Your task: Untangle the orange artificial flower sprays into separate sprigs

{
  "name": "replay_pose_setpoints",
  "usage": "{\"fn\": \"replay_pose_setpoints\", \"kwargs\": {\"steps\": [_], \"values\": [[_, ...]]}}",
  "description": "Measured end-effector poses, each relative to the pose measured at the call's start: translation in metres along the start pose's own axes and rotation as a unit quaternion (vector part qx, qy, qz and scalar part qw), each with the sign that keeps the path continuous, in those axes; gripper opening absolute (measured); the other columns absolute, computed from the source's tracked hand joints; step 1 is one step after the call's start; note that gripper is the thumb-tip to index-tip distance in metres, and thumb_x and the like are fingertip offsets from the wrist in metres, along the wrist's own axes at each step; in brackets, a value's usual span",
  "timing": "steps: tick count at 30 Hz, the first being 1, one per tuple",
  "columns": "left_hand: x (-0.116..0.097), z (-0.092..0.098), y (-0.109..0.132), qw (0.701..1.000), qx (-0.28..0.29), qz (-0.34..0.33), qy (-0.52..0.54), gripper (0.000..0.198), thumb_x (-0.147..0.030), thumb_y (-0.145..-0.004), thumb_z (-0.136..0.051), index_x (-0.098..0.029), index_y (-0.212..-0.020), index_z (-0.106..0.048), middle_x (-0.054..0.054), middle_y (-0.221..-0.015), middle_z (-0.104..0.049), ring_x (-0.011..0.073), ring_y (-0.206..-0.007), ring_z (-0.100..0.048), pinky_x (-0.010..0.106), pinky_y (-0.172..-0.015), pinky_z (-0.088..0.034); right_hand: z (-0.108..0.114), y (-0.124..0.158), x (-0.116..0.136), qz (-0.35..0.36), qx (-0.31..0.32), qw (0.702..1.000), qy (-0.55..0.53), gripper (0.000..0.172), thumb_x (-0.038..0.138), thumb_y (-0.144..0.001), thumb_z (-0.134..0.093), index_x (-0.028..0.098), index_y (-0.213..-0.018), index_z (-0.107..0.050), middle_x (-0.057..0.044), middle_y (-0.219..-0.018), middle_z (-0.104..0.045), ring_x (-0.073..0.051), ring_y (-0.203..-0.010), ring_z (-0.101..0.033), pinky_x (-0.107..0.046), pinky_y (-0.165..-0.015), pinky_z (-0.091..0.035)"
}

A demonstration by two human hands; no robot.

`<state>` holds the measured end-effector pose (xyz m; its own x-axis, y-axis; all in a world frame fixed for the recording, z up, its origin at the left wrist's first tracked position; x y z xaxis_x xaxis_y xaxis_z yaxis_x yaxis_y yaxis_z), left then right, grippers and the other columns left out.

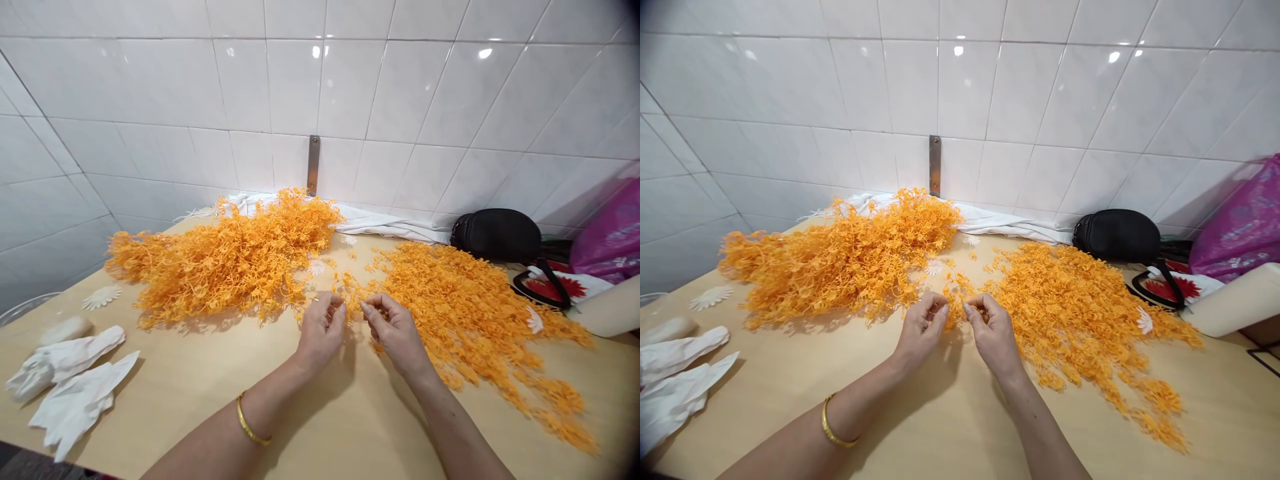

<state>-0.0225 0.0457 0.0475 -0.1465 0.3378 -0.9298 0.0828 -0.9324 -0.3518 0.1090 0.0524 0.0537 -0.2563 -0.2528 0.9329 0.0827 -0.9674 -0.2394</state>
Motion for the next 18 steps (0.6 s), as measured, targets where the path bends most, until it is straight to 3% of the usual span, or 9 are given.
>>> {"fn": "replay_pose_setpoints", "kwargs": {"steps": [3, 6, 8, 11, 14, 18], "values": [[0.003, 0.004, -0.003, 0.999, -0.013, 0.045, 0.020, 0.027, -0.037, -0.079, -0.043, -0.017, -0.065, -0.054, 0.000, -0.060, -0.046, 0.0106, -0.055, -0.040, 0.023, -0.054, -0.030, -0.003, 0.003, 0.017, 0.071, -0.003, 0.995, 0.068, 0.013, 0.029, -0.079, -0.048, 0.018, -0.073, -0.052, 0.002, -0.060, -0.048, -0.009, -0.050, -0.039, -0.022, -0.047, -0.032], [0.020, -0.010, -0.002, 0.982, 0.047, 0.139, 0.117, 0.037, -0.044, -0.076, -0.044, -0.015, -0.056, -0.051, -0.003, -0.047, -0.040, 0.0082, -0.047, -0.036, 0.022, -0.048, -0.029, -0.021, 0.011, 0.035, 0.148, 0.032, 0.981, 0.118, 0.014, 0.021, -0.082, -0.042, 0.019, -0.075, -0.053, 0.000, -0.068, -0.053, -0.012, -0.062, -0.047, -0.024, -0.059, -0.038], [0.032, -0.021, 0.002, 0.950, 0.081, 0.208, 0.217, 0.032, -0.042, -0.070, -0.055, -0.014, -0.055, -0.051, -0.003, -0.046, -0.042, 0.0064, -0.044, -0.036, 0.020, -0.046, -0.029, -0.034, 0.018, 0.040, 0.188, 0.054, 0.969, 0.151, 0.017, 0.016, -0.082, -0.038, 0.019, -0.077, -0.054, -0.002, -0.074, -0.054, -0.013, -0.070, -0.049, -0.026, -0.065, -0.039], [0.051, -0.024, 0.007, 0.894, 0.044, 0.289, 0.340, 0.022, -0.031, -0.057, -0.069, -0.013, -0.061, -0.057, -0.002, -0.053, -0.051, 0.0055, -0.046, -0.043, 0.018, -0.046, -0.032, -0.046, 0.023, 0.041, 0.222, 0.048, 0.947, 0.229, 0.018, 0.014, -0.082, -0.035, 0.018, -0.076, -0.052, -0.004, -0.077, -0.053, -0.014, -0.071, -0.049, -0.026, -0.064, -0.040], [0.062, -0.018, 0.009, 0.879, -0.019, 0.305, 0.366, 0.020, -0.025, -0.053, -0.071, -0.012, -0.061, -0.059, -0.002, -0.053, -0.054, 0.0054, -0.046, -0.045, 0.017, -0.044, -0.033, -0.057, 0.030, 0.047, 0.282, 0.036, 0.902, 0.323, 0.017, 0.010, -0.079, -0.035, 0.016, -0.074, -0.050, -0.006, -0.073, -0.052, -0.015, -0.067, -0.046, -0.025, -0.059, -0.040], [0.055, -0.019, 0.010, 0.886, -0.035, 0.274, 0.373, 0.019, -0.025, -0.054, -0.070, -0.012, -0.059, -0.059, -0.002, -0.055, -0.054, 0.0057, -0.050, -0.048, 0.016, -0.048, -0.036, -0.066, 0.044, 0.060, 0.392, 0.013, 0.827, 0.403, 0.021, 0.005, -0.075, -0.032, 0.015, -0.071, -0.050, -0.007, -0.068, -0.050, -0.017, -0.064, -0.043, -0.026, -0.054, -0.038]]}}
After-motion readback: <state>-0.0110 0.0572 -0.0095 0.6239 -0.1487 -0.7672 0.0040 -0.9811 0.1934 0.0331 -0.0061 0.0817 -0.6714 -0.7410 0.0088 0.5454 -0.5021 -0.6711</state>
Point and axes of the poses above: each hand's wrist, its own y-axis away from the middle knuckle, its own z-axis out of the back of the hand, x = y × z, the point moved 10 cm from there along -y, towards the middle knuckle
